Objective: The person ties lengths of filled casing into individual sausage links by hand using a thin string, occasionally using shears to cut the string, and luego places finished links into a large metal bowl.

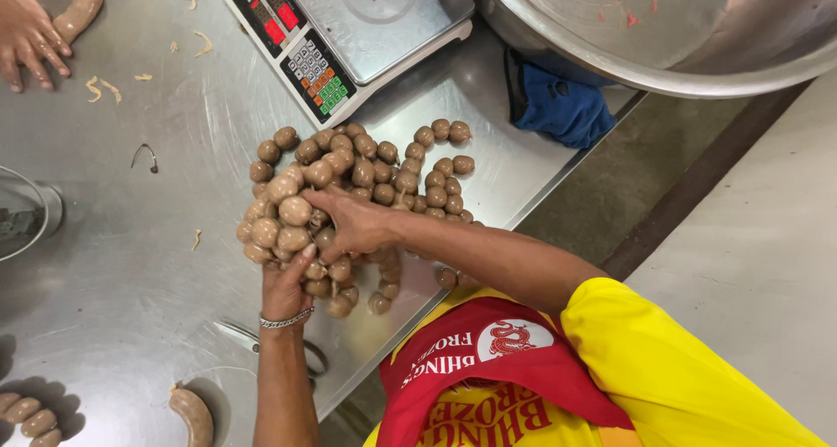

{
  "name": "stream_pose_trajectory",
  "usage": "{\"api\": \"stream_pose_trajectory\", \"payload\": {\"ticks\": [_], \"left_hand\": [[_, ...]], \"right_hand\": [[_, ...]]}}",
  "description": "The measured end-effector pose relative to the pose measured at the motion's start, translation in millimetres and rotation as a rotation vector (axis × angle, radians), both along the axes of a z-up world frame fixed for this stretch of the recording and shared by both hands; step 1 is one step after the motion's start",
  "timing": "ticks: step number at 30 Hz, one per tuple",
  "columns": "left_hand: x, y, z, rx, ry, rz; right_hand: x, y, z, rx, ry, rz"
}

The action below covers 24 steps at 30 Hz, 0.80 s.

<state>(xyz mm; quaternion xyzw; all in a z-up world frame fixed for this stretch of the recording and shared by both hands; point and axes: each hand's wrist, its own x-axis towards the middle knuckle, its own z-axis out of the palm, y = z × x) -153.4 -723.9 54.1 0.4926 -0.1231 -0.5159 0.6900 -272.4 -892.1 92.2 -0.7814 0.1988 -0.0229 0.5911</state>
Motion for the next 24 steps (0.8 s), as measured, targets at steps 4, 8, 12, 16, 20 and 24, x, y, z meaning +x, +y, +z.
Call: {"api": "stream_pose_trajectory", "payload": {"ticks": [4,8,12,16,20,24], "left_hand": [[-4,-21,65,0.035,-0.029,-0.015],[-8,-32,103,0.048,-0.027,-0.059],[-21,-41,139,-0.033,-0.12,-0.028],[-45,-53,185,-0.107,-0.181,-0.021],[-75,-76,227,-0.11,-0.309,-0.036],[-114,-109,258,-0.13,-0.359,0.01]], "right_hand": [[-8,-9,42,0.052,-0.033,-0.023],[-20,-14,76,0.229,-0.119,-0.061],[-31,-26,101,-0.013,-0.216,-0.035],[-47,-46,120,-0.16,-0.491,0.066],[-69,-72,148,0.132,-0.575,0.133],[-107,-109,196,0.096,-0.605,0.222]]}}
